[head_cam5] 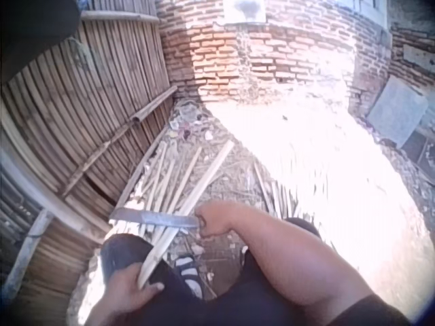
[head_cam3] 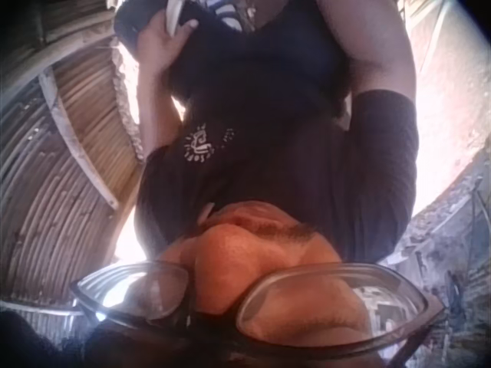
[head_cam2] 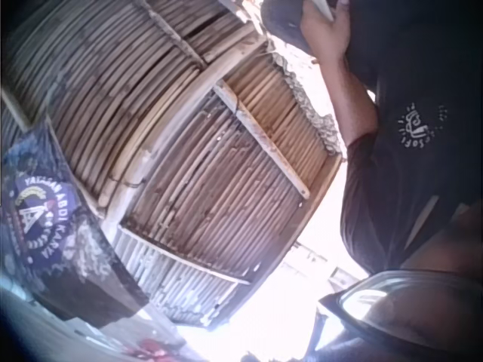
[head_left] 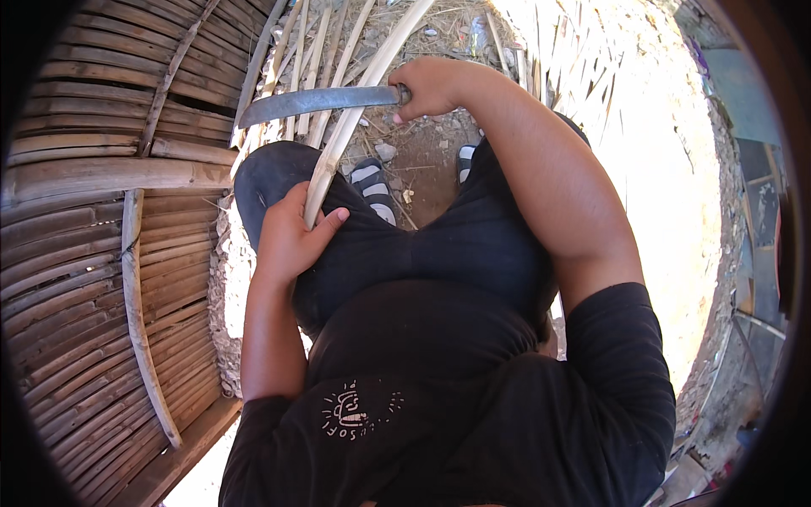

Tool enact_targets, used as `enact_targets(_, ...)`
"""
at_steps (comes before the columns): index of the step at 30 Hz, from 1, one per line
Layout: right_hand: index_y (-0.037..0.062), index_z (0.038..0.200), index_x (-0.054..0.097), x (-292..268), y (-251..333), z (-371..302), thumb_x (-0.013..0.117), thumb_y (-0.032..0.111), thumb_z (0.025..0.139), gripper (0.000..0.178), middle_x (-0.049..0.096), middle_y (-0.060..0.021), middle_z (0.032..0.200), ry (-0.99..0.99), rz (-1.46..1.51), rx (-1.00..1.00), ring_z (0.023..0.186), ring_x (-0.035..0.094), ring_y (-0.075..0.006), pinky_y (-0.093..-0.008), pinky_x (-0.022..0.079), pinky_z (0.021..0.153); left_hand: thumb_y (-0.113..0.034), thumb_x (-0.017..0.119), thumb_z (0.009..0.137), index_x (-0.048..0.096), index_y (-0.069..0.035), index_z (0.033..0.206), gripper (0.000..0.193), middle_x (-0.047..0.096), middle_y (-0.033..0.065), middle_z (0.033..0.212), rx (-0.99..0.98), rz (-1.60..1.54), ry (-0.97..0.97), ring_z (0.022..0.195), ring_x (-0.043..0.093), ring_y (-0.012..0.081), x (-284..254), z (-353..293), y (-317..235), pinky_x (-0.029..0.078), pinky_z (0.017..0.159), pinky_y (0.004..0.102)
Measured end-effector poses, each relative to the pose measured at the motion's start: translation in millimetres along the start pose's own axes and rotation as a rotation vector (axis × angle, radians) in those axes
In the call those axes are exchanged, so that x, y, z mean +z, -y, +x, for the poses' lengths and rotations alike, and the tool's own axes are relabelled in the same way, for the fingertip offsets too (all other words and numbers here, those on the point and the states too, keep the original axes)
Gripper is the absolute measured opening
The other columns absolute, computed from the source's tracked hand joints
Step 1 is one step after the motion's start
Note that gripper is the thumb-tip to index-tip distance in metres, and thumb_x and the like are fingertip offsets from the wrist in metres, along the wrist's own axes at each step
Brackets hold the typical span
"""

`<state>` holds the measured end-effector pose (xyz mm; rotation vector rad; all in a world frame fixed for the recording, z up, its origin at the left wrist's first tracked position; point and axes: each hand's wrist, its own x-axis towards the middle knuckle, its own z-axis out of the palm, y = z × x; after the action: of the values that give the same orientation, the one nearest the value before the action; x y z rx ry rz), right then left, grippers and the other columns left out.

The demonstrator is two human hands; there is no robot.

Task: The person shaves thin strips of wood from a larger piece by hand using a blade, repeatedly sliding the tool along the length of the wood.

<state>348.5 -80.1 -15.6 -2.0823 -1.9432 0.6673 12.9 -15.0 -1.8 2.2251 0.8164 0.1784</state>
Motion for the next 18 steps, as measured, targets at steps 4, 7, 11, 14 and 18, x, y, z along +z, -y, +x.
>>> enact_targets(4, 0.0031, 0.117, 0.072, 0, -1, 0, 0.084, 0.044, 0.081, 0.056, 0.075, -0.0225, 0.101, -0.005, -0.011, -0.01, 0.102, 0.072, -0.0408, -0.0481, 0.055, 0.092, -0.032, 0.086, 0.087, 0.069, 0.0, 0.119, 0.048, 0.063, 0.0077, 0.07, -0.003, -0.013, -0.008, 0.064, 0.061, 0.0183, 2, 0, 1, 0.05, 0.063, 0.034)
enact_targets(7, 0.003, 0.116, 0.072, 0, -1, 2, 0.084, 0.044, 0.081, 0.055, 0.075, -0.0225, 0.101, -0.012, -0.023, -0.013, 0.102, 0.072, -0.0406, -0.0479, 0.056, 0.091, -0.025, 0.085, 0.089, 0.067, 0.003, 0.123, 0.047, 0.061, 0.0027, 0.077, -0.035, -0.026, 0.017, 0.072, 0.054, 0.0111, 2, 0, 2, 0.047, 0.066, 0.0287)
enact_targets(11, 0.0029, 0.115, 0.073, -2, 2, 0, 0.084, 0.044, 0.081, 0.054, 0.075, -0.022, 0.1, 0.005, -0.019, 0.01, 0.099, 0.073, -0.0402, -0.0474, 0.056, 0.089, -0.021, 0.085, 0.09, 0.066, 0.004, 0.125, 0.047, 0.06, 0.0003, 0.08, -0.07, -0.007, 0.039, 0.076, 0.05, 0.0075, 0, 0, -4, 0.045, 0.068, 0.026)
enact_targets(14, 0.0031, 0.115, 0.073, 0, 1, 1, 0.085, 0.043, 0.081, 0.054, 0.076, -0.0215, 0.099, -0.022, -0.041, 0.011, 0.097, 0.073, -0.0399, -0.047, 0.056, 0.088, -0.021, 0.085, 0.09, 0.066, 0.004, 0.125, 0.047, 0.06, 0.0004, 0.08, -0.103, -0.014, 0.048, 0.075, 0.05, 0.0078, -1, 1, -8, 0.045, 0.067, 0.0262)
enact_targets(18, 0.0026, 0.115, 0.073, 1, 1, 1, 0.085, 0.043, 0.081, 0.054, 0.076, -0.0215, 0.098, -0.023, -0.051, 0.008, 0.097, 0.073, -0.0399, -0.0471, 0.056, 0.088, -0.021, 0.085, 0.09, 0.066, 0.004, 0.126, 0.047, 0.06, 0.0005, 0.08, -0.102, 0.005, 0.051, 0.075, 0.05, 0.0079, -1, 0, -8, 0.044, 0.067, 0.0261)
